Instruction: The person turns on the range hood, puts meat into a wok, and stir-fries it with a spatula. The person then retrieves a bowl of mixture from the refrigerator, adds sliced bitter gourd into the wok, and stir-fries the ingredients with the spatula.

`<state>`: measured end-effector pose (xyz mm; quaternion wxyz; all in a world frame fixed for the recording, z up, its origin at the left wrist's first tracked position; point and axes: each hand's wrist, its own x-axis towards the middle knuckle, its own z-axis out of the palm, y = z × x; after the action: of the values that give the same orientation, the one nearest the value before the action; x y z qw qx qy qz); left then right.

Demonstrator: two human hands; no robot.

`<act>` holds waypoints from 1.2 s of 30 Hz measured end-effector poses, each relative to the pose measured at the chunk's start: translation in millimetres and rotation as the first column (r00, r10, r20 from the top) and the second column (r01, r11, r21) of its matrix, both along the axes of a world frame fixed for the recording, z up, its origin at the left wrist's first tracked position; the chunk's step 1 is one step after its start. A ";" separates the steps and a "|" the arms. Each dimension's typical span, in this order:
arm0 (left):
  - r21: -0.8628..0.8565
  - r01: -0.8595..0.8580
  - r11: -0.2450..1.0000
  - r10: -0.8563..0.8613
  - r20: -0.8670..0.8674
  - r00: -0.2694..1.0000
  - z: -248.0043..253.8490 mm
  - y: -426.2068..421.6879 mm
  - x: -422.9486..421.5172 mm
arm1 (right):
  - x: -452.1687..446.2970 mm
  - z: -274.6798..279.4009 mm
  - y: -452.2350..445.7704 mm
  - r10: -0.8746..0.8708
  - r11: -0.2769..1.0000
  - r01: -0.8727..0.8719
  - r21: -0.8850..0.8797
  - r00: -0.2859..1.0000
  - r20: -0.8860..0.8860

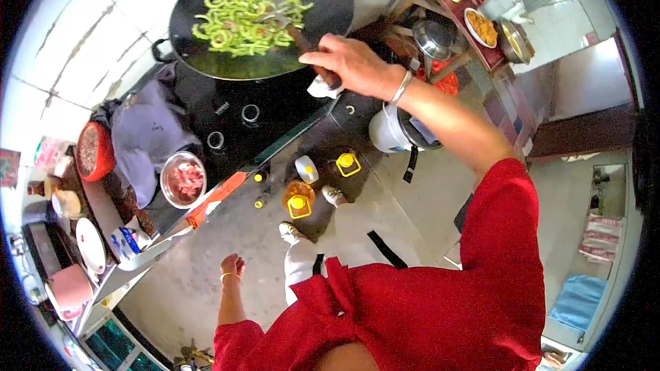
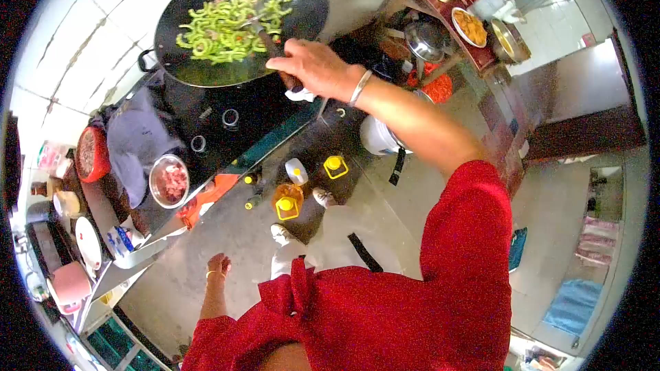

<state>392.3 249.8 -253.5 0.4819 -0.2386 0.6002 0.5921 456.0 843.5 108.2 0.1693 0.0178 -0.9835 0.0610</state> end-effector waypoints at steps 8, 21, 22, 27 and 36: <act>-0.234 0.499 0.834 -0.550 -0.422 0.721 1.7 157.2 51.4 | 143.5 -38.1 39.0 -0.346 0.827 0.233 -0.511 0.928 -0.137; -0.535 0.691 0.486 -0.824 -0.545 0.158 -136.3 530.5 146.8 | 703.8 -390.9 -102.7 -0.720 -0.195 0.930 -0.310 0.079 0.689; -0.366 0.699 0.614 -0.743 -0.568 0.355 -171.6 555.9 151.9 | 707.3 -358.2 -111.8 -0.736 0.059 0.995 -0.084 0.100 0.669; -0.211 0.712 0.669 -0.655 -0.620 0.432 -335.4 645.7 157.5 | 754.3 -344.7 -215.9 -0.148 -0.811 0.575 -0.106 -0.026 0.989; -0.456 0.532 0.713 -0.681 -0.630 0.372 -511.1 749.7 153.1 | 697.4 -365.0 -197.8 0.212 -0.829 0.506 0.238 -0.109 0.971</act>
<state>545.3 999.5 -764.6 0.3407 0.2320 0.8379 0.3578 1153.4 645.7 -256.8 -0.1959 -0.8080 -0.1224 0.5420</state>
